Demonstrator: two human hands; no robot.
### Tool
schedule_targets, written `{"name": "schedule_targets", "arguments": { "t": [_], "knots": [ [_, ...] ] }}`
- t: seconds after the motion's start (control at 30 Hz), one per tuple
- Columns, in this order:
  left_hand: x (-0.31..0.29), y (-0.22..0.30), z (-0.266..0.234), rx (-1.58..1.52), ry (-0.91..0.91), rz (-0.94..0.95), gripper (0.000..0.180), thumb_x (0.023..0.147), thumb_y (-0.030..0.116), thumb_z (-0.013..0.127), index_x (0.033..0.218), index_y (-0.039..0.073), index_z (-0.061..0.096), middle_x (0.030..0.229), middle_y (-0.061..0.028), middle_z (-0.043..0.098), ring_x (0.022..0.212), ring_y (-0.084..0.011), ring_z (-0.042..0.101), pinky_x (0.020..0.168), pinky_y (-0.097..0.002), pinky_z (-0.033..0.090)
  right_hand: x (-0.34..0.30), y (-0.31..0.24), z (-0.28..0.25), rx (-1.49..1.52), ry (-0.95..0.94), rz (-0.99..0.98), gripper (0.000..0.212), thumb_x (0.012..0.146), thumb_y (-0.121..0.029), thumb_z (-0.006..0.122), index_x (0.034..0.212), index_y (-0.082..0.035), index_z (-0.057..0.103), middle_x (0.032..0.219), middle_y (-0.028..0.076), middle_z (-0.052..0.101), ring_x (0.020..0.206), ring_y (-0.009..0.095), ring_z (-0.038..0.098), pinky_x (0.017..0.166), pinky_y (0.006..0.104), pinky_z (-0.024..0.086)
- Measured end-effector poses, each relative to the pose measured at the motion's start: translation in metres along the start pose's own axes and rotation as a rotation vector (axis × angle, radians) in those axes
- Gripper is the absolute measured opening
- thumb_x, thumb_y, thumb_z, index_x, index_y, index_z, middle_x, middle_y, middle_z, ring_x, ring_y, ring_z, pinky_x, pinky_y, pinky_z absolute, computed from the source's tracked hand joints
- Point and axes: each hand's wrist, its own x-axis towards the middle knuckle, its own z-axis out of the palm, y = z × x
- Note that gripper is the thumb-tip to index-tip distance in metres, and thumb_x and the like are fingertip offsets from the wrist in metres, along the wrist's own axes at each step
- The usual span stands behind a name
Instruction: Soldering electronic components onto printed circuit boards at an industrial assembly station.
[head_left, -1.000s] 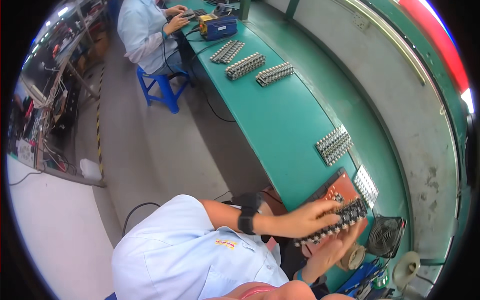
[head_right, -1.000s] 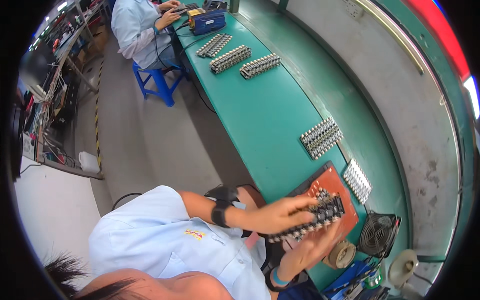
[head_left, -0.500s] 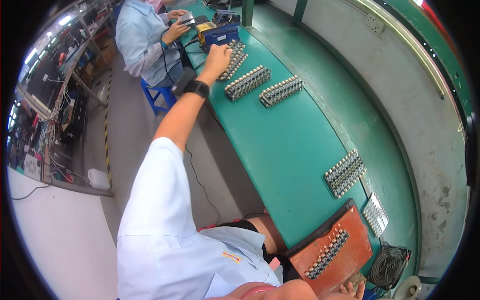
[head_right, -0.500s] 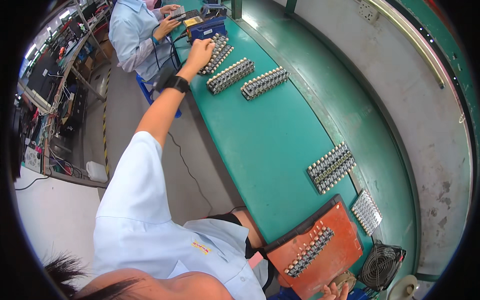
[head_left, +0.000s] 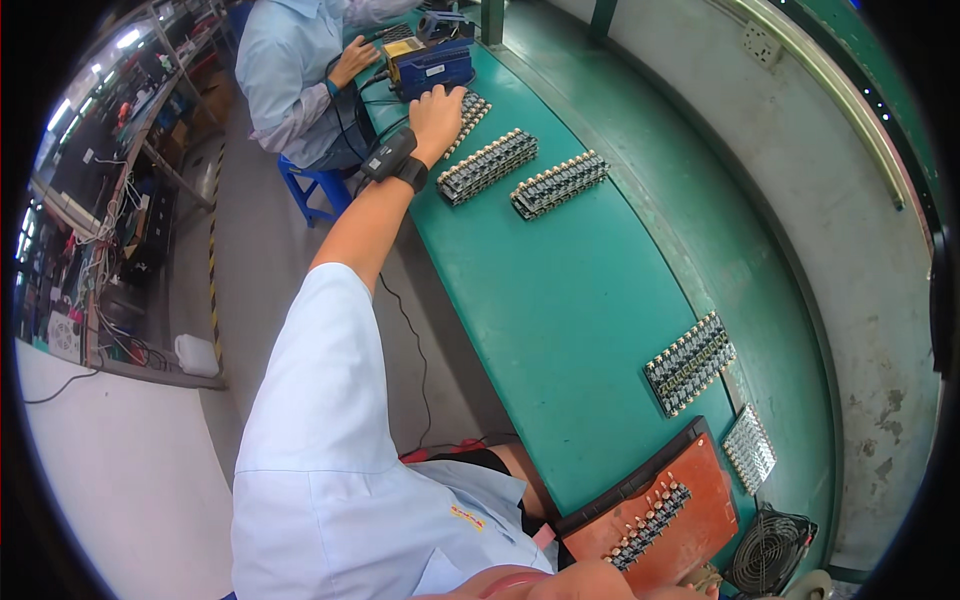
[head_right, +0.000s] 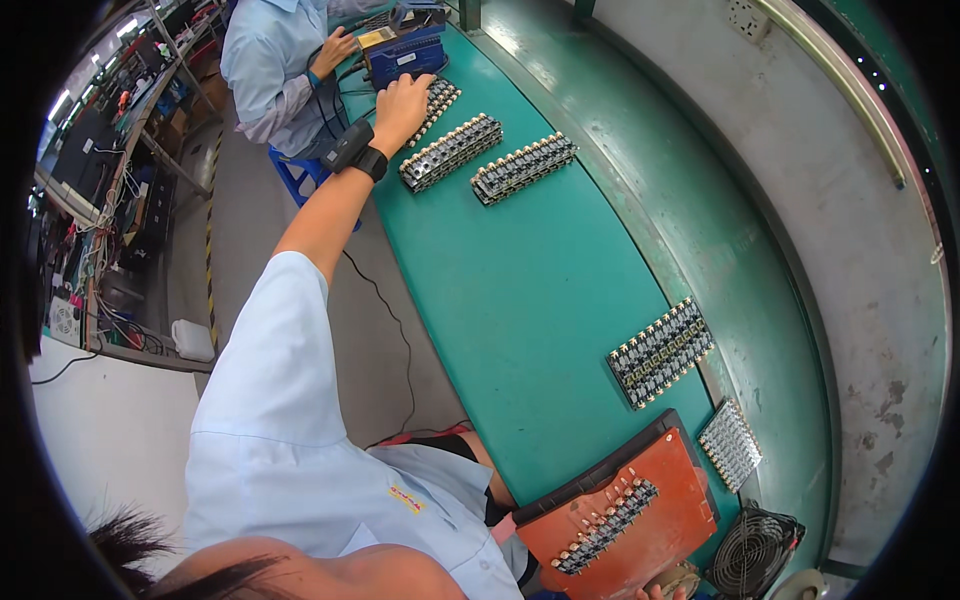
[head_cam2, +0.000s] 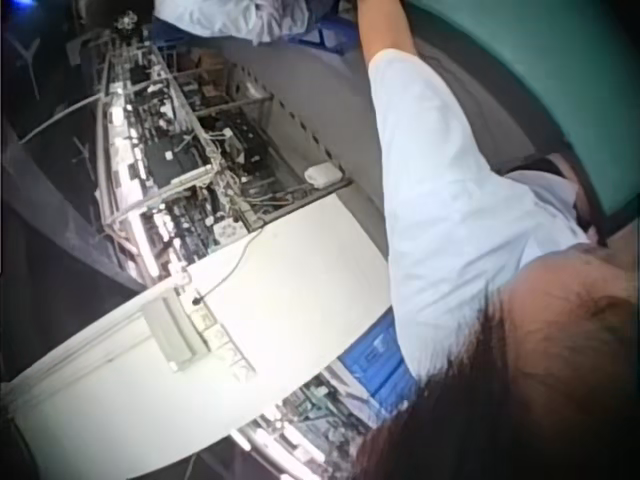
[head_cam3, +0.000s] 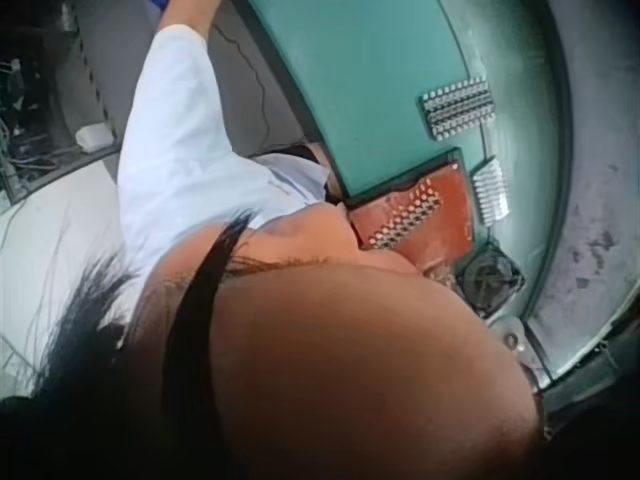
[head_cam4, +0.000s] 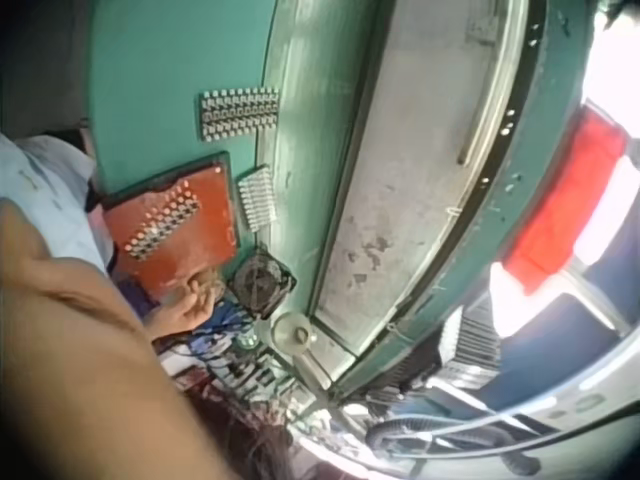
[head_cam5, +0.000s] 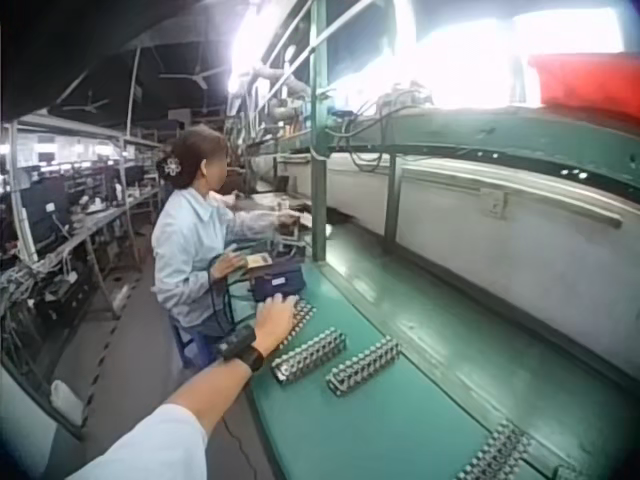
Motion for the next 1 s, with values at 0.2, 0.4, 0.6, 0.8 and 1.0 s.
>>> {"name": "schedule_targets", "arguments": {
  "t": [0.2,0.4,0.6,0.8,1.0],
  "knots": [
    [0.002,-0.002,-0.006,-0.148,-0.191,-0.056,0.051,0.082,0.051,0.061,0.107,0.007,0.062,0.099,-0.02,0.061,0.094,-0.0387,0.06,0.074,-0.0476,0.051,-0.017,-0.012,0.016,-0.222,0.094,-0.033,0.03,0.096,-0.015,0.052,0.122,-0.001,0.048,0.105,0.015,0.061,0.087,0.023,0.061,0.074,0.0343,0.052],
    [0.008,0.004,-0.017,-0.1,-0.408,-0.087,0.056,0.074,0.041,0.07,0.115,0.006,0.056,0.102,-0.0226,0.063,0.1,-0.0399,0.06,0.08,-0.0476,0.052,-0.032,-0.022,0.029,-0.448,0.17,-0.052,0.032,0.096,-0.013,0.052,0.124,-0.001,0.047,0.105,0.015,0.061,0.086,0.022,0.061,0.074,0.0329,0.052],
    [0.011,0.018,-0.009,-0.137,-0.305,-0.065,0.043,0.071,0.024,0.068,0.109,0.006,0.057,0.101,-0.0216,0.064,0.092,-0.0402,0.063,0.078,-0.0471,0.052,-0.047,-0.035,0.037,-0.637,0.26,-0.093,0.033,0.096,-0.012,0.052,0.126,-0.001,0.046,0.104,0.016,0.061,0.086,0.022,0.061,0.074,0.0317,0.052],
    [0.022,-0.018,-0.018,-0.337,-0.141,-0.015,0.042,0.07,0.027,0.068,0.104,0.004,0.059,0.095,-0.021,0.066,0.092,-0.0373,0.063,0.079,-0.0446,0.051,-0.042,-0.03,0.034,-0.629,0.197,-0.06,0.037,0.095,-0.014,0.054,0.129,-0.003,0.043,0.11,0.017,0.059,0.091,0.022,0.06,0.075,0.0299,0.051],
    [0.023,-0.053,-0.02,-0.318,-0.362,-0.054,0.053,0.07,0.034,0.069,0.114,0.005,0.059,0.106,-0.0194,0.066,0.1,-0.0353,0.062,0.084,-0.0425,0.049,-0.042,-0.03,0.037,-0.621,0.164,-0.157,0.034,0.096,-0.015,0.053,0.127,-0.003,0.045,0.108,0.016,0.06,0.09,0.022,0.06,0.075,0.0317,0.052]
  ]
}}
